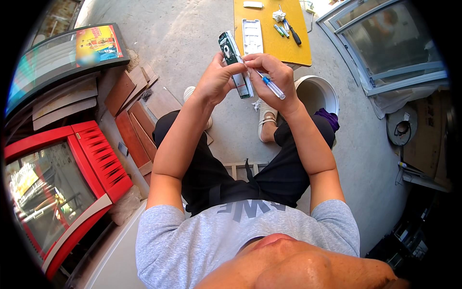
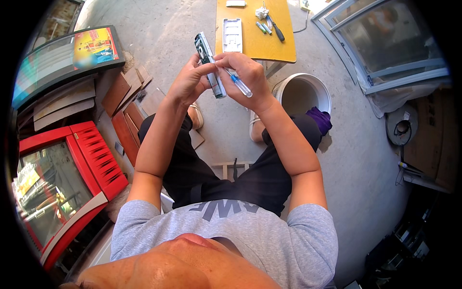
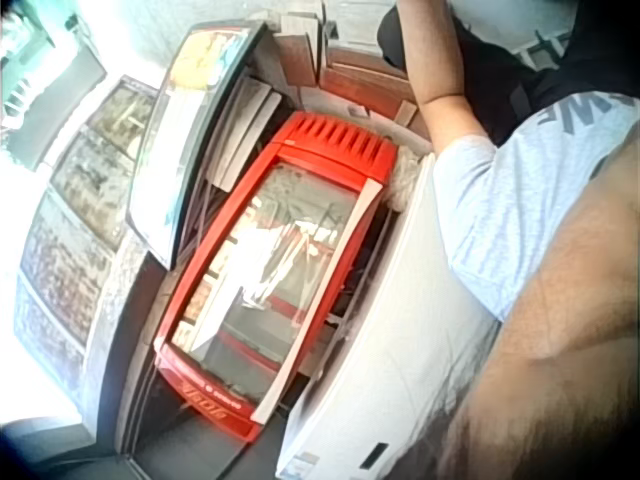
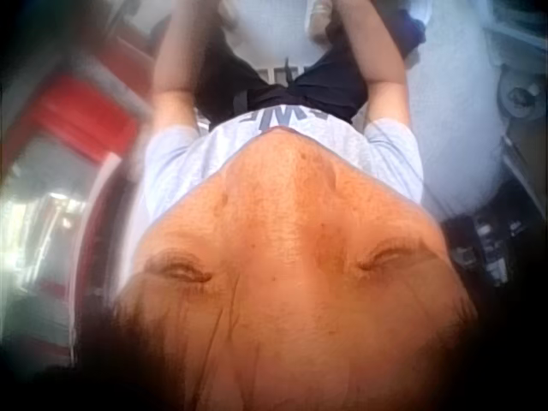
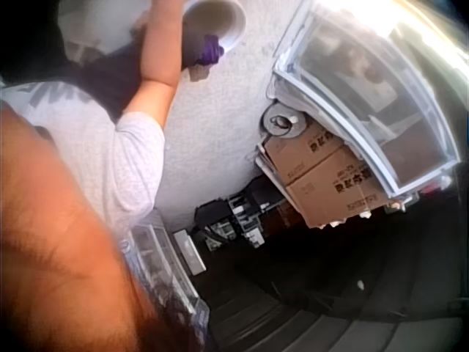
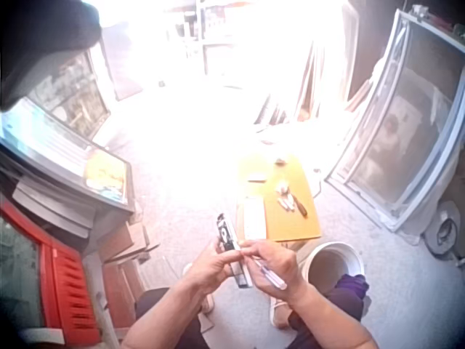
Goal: The person disassembles a remote control by hand, inspects the internal circuit board, and replaces the batteries into the rear compartment.
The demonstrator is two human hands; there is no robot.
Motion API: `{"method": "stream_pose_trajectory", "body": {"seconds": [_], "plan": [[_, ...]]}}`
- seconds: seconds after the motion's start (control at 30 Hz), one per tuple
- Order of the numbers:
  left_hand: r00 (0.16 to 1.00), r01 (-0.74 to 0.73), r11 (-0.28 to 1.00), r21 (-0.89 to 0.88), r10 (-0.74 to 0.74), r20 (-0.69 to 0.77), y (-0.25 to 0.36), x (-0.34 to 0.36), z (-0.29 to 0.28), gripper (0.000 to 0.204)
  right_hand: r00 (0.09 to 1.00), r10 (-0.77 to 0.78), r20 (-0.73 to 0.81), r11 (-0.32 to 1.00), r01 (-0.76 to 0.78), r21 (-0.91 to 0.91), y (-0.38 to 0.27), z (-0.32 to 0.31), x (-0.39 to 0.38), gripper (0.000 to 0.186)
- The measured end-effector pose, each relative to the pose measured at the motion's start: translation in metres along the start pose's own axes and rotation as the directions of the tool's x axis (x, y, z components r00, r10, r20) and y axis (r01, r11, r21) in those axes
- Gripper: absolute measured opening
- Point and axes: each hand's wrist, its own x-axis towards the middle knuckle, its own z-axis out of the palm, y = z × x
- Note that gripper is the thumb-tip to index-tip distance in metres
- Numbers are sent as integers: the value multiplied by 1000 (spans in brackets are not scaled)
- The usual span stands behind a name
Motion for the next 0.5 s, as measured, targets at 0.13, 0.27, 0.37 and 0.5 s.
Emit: {"method": "stream_pose_trajectory", "body": {"seconds": [0.13,0.27,0.37,0.5], "plan": [[1000,5,1000,-7,-5,4,1,-1,2,78,1000,3,24,1000,-4,16,0,-2,0,16],[1000,3,1000,-8,-3,12,1,-2,3,77,999,8,36,1000,-9,28,0,-4,0,16],[1000,13,1000,-11,-13,22,1,-3,3,76,999,19,41,999,-21,48,-1,-4,0,16],[1000,-14,999,31,13,9,-2,-2,2,66,999,20,43,999,-22,36,0,-3,0,16]]}}
